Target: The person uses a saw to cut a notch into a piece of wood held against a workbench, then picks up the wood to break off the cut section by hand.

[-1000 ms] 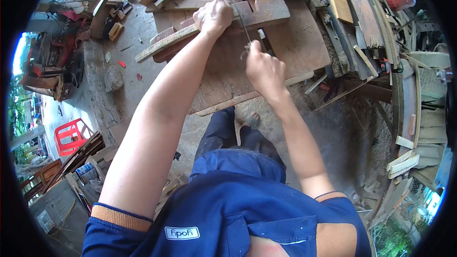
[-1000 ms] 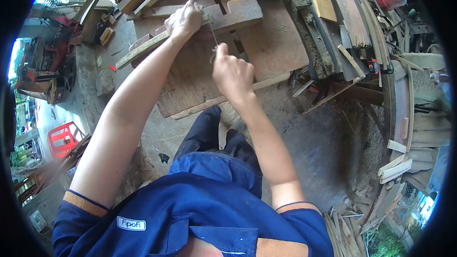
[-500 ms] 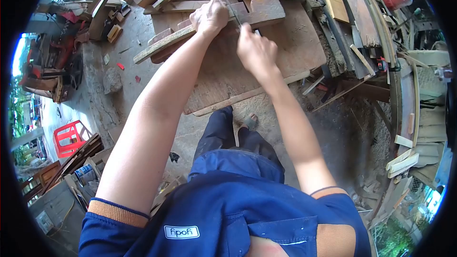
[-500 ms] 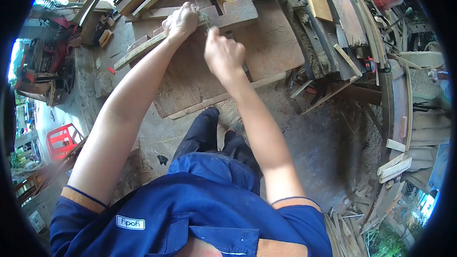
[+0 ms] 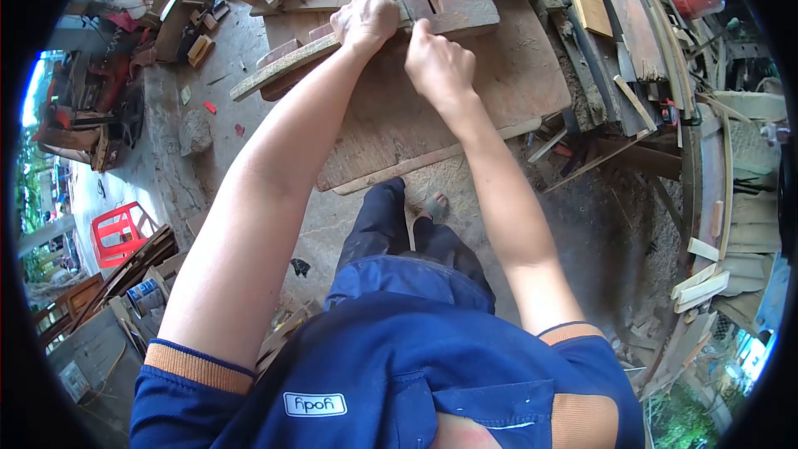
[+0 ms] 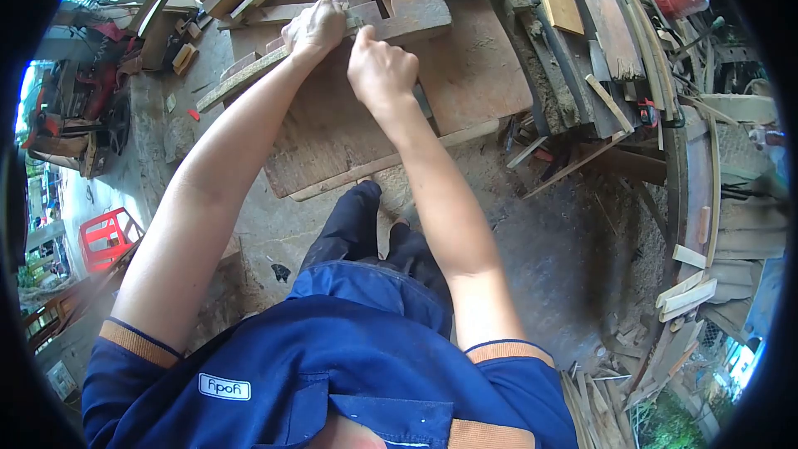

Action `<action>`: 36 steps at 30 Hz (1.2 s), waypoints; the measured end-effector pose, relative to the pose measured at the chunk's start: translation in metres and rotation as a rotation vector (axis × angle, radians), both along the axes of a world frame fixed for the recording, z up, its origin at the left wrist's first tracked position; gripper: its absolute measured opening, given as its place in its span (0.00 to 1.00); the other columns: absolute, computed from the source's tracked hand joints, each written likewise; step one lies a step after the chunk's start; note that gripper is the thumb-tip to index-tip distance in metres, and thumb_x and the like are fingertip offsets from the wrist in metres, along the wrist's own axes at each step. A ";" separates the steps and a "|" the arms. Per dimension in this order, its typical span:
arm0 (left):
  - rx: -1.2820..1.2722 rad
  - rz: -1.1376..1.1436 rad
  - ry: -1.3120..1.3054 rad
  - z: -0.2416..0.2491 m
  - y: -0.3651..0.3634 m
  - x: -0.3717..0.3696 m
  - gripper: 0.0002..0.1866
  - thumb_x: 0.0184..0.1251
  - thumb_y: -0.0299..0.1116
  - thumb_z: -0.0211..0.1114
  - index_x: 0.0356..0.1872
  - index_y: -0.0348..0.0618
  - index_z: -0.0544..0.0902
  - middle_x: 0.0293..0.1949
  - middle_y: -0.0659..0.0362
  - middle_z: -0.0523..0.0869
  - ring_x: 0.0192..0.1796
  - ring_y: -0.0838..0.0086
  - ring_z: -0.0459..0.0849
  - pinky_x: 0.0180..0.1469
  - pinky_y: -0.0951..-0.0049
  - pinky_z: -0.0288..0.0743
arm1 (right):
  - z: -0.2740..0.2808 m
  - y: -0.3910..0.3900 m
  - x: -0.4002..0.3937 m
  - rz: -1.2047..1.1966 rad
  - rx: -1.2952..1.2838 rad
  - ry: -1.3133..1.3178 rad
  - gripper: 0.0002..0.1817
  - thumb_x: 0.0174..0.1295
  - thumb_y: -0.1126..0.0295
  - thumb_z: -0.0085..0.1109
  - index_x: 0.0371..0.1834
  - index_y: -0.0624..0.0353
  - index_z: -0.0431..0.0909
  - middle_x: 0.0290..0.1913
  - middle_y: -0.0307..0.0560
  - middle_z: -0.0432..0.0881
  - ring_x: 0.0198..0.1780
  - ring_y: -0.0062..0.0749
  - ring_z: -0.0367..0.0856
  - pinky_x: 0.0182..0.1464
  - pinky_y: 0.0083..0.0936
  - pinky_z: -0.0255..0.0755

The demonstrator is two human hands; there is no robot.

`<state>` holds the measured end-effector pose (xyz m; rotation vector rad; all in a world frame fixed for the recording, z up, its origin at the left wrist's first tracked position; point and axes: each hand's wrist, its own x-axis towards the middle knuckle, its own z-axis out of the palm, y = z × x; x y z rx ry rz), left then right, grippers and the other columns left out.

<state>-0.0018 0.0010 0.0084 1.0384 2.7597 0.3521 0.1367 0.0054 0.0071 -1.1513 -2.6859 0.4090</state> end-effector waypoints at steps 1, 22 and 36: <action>-0.003 0.003 -0.001 0.000 0.000 0.000 0.24 0.75 0.46 0.41 0.49 0.47 0.85 0.48 0.48 0.88 0.54 0.52 0.85 0.56 0.56 0.72 | 0.000 -0.001 -0.004 -0.011 0.007 -0.017 0.10 0.67 0.69 0.43 0.44 0.62 0.71 0.30 0.60 0.86 0.33 0.50 0.89 0.34 0.42 0.81; 0.015 0.003 -0.022 0.001 -0.003 -0.001 0.21 0.70 0.43 0.44 0.46 0.46 0.85 0.45 0.47 0.88 0.52 0.53 0.86 0.54 0.57 0.74 | 0.017 -0.042 0.053 0.005 -0.159 -0.242 0.10 0.67 0.70 0.41 0.46 0.60 0.70 0.32 0.60 0.87 0.37 0.51 0.88 0.38 0.45 0.81; 0.061 0.003 -0.020 0.003 -0.005 0.000 0.19 0.69 0.41 0.46 0.44 0.46 0.86 0.44 0.46 0.88 0.50 0.53 0.86 0.53 0.57 0.75 | 0.018 -0.032 0.036 -0.023 -0.141 -0.192 0.10 0.67 0.70 0.41 0.46 0.60 0.69 0.33 0.61 0.86 0.37 0.53 0.88 0.39 0.46 0.81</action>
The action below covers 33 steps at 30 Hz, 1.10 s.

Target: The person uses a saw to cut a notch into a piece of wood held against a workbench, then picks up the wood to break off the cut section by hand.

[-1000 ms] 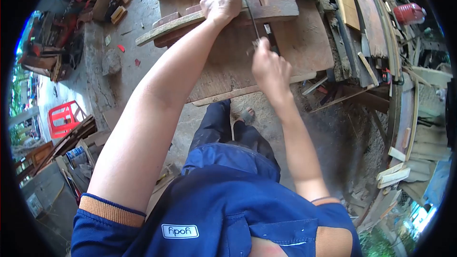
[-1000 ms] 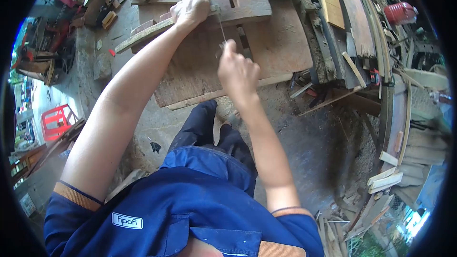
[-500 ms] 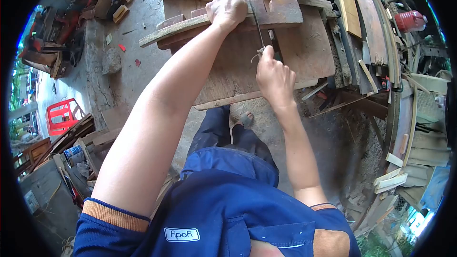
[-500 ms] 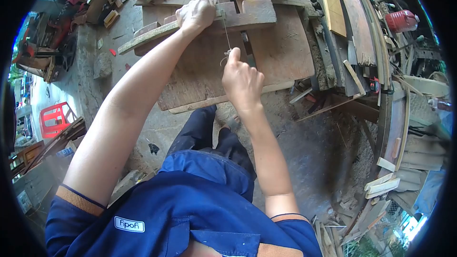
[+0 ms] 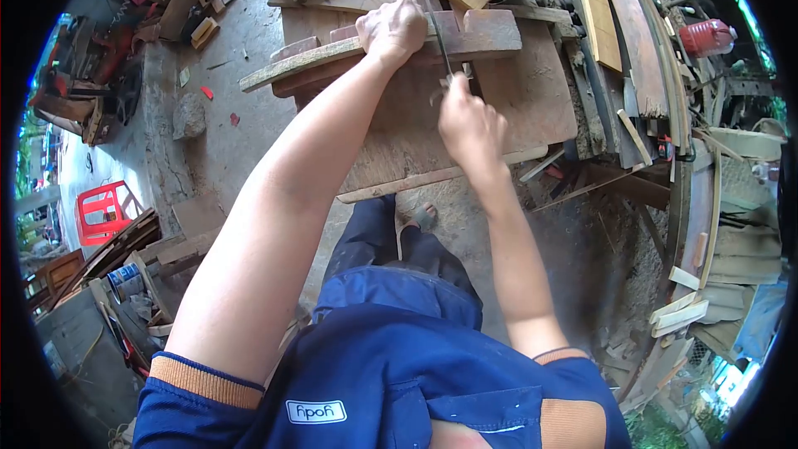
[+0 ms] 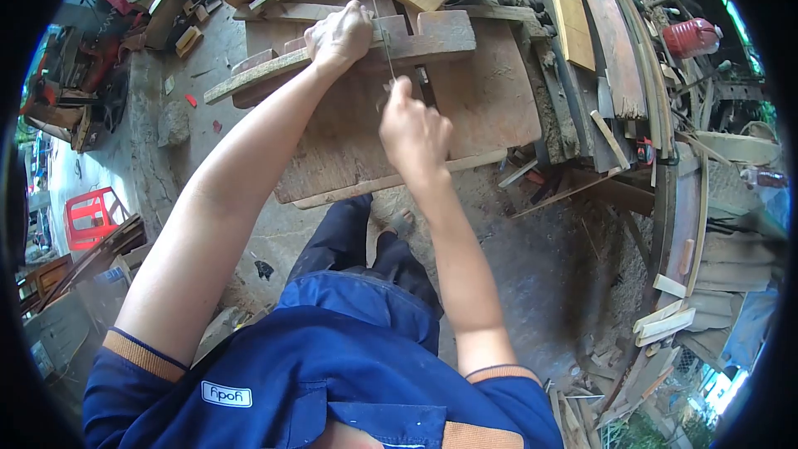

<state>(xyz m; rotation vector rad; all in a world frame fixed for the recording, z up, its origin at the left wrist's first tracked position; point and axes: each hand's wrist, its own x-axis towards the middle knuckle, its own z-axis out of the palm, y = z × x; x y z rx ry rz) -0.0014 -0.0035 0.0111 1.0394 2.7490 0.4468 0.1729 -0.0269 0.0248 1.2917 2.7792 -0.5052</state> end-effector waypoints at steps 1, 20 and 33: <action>0.002 0.005 -0.010 -0.002 0.001 0.000 0.19 0.69 0.41 0.46 0.44 0.46 0.85 0.44 0.47 0.88 0.51 0.53 0.86 0.53 0.57 0.75 | -0.004 0.011 -0.012 -0.001 0.057 0.070 0.10 0.67 0.70 0.41 0.46 0.60 0.69 0.32 0.61 0.86 0.37 0.53 0.88 0.39 0.46 0.81; 0.001 -0.022 -0.021 0.001 0.002 0.003 0.22 0.74 0.44 0.42 0.46 0.46 0.84 0.45 0.46 0.88 0.53 0.52 0.85 0.55 0.54 0.73 | -0.016 0.028 -0.029 0.014 0.113 0.189 0.11 0.66 0.70 0.42 0.47 0.62 0.68 0.32 0.64 0.86 0.37 0.55 0.88 0.39 0.49 0.80; -0.018 -0.015 -0.013 -0.005 0.004 0.002 0.22 0.73 0.45 0.42 0.47 0.46 0.84 0.47 0.45 0.87 0.54 0.53 0.85 0.57 0.53 0.72 | -0.009 0.019 -0.020 -0.010 0.050 0.123 0.11 0.66 0.70 0.42 0.47 0.62 0.69 0.33 0.61 0.87 0.38 0.52 0.88 0.41 0.46 0.81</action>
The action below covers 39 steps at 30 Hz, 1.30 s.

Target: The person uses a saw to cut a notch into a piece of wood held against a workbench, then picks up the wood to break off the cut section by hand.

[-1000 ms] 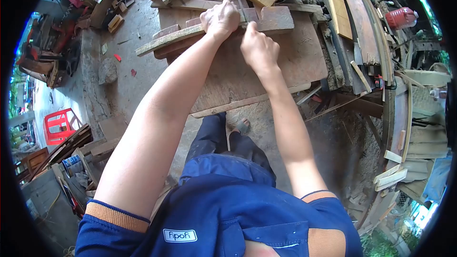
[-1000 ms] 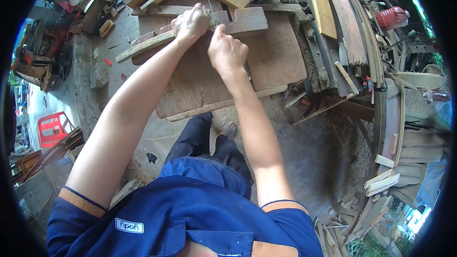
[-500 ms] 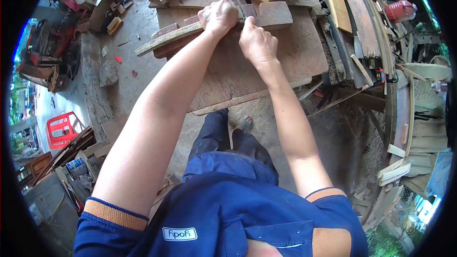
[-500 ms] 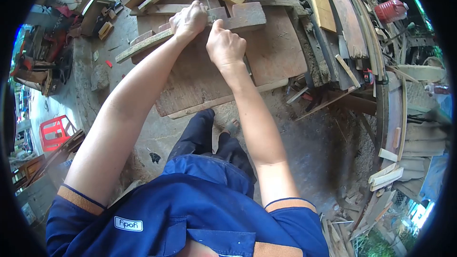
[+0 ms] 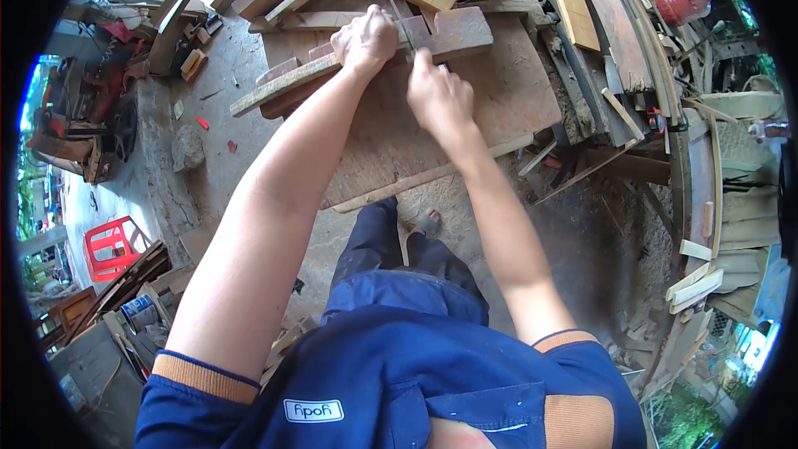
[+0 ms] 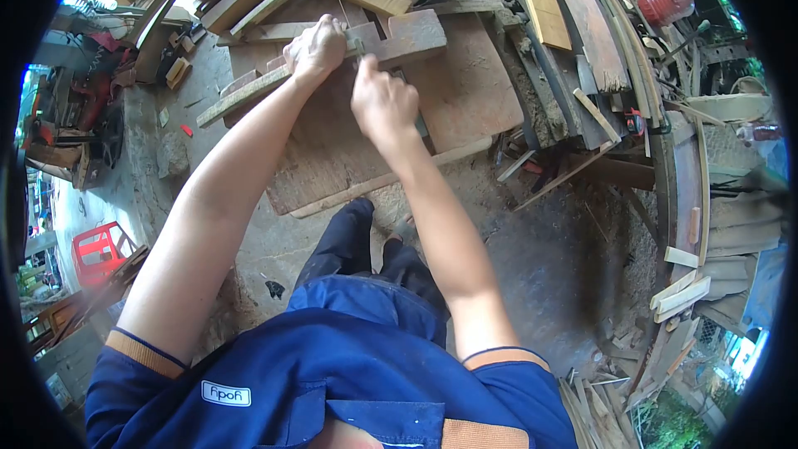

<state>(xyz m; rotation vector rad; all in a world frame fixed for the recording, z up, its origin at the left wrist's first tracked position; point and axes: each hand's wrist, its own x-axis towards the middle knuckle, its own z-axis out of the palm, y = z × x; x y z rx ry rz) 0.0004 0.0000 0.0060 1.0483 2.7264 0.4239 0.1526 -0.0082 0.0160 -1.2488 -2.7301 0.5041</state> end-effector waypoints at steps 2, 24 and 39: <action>0.003 0.021 0.008 -0.002 0.000 -0.005 0.22 0.73 0.45 0.42 0.47 0.46 0.84 0.46 0.45 0.87 0.53 0.53 0.85 0.56 0.53 0.72 | 0.004 -0.019 0.023 0.020 -0.003 -0.003 0.10 0.67 0.70 0.42 0.47 0.61 0.69 0.33 0.61 0.87 0.37 0.52 0.88 0.40 0.46 0.81; -0.018 -0.006 0.015 0.004 0.000 -0.001 0.22 0.74 0.45 0.42 0.48 0.46 0.83 0.47 0.46 0.87 0.54 0.52 0.85 0.56 0.55 0.72 | -0.012 0.020 -0.023 0.041 0.083 0.052 0.09 0.67 0.70 0.41 0.46 0.61 0.68 0.30 0.59 0.87 0.34 0.53 0.88 0.36 0.48 0.81; 0.037 -0.005 0.032 0.000 0.002 -0.002 0.22 0.72 0.44 0.43 0.44 0.46 0.85 0.45 0.46 0.88 0.52 0.52 0.86 0.54 0.56 0.74 | -0.002 -0.004 0.009 0.018 0.050 0.021 0.09 0.67 0.70 0.43 0.44 0.61 0.69 0.30 0.61 0.86 0.35 0.53 0.88 0.36 0.48 0.81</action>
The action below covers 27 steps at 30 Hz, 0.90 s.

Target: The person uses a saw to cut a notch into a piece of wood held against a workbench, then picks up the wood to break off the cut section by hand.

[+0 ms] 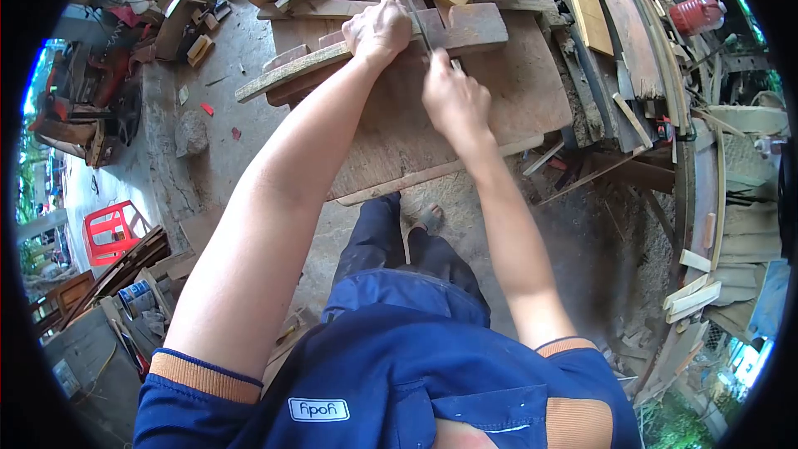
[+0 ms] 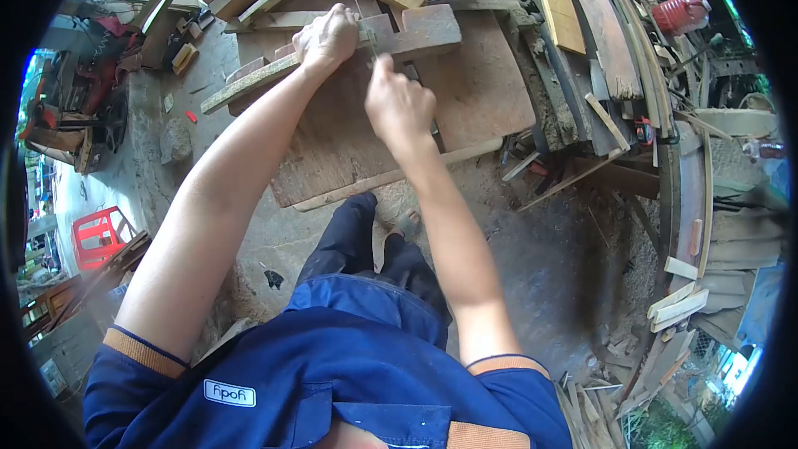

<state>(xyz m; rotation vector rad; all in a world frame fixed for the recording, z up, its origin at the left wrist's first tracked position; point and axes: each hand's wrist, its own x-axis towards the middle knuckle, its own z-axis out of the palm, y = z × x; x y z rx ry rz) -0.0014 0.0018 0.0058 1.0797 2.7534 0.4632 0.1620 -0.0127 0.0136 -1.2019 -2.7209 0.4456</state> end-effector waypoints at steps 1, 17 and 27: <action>0.012 0.000 0.008 0.000 -0.001 -0.002 0.22 0.72 0.44 0.43 0.44 0.46 0.85 0.44 0.46 0.88 0.52 0.52 0.86 0.54 0.56 0.74 | 0.001 -0.009 0.009 -0.004 -0.025 0.000 0.09 0.67 0.70 0.43 0.44 0.62 0.69 0.29 0.62 0.86 0.35 0.54 0.88 0.35 0.49 0.81; -0.015 0.011 -0.023 0.004 -0.004 -0.002 0.19 0.69 0.41 0.46 0.44 0.46 0.85 0.44 0.47 0.88 0.51 0.53 0.86 0.54 0.57 0.74 | 0.004 -0.017 0.011 -0.037 -0.101 -0.099 0.11 0.66 0.70 0.40 0.45 0.62 0.70 0.32 0.64 0.86 0.38 0.54 0.88 0.39 0.48 0.80; 0.011 -0.004 -0.022 0.002 -0.003 -0.003 0.19 0.69 0.41 0.46 0.46 0.46 0.84 0.43 0.48 0.89 0.51 0.53 0.86 0.54 0.56 0.73 | 0.004 -0.011 -0.001 -0.043 -0.006 -0.031 0.09 0.65 0.70 0.44 0.44 0.61 0.70 0.32 0.63 0.86 0.38 0.53 0.88 0.38 0.46 0.81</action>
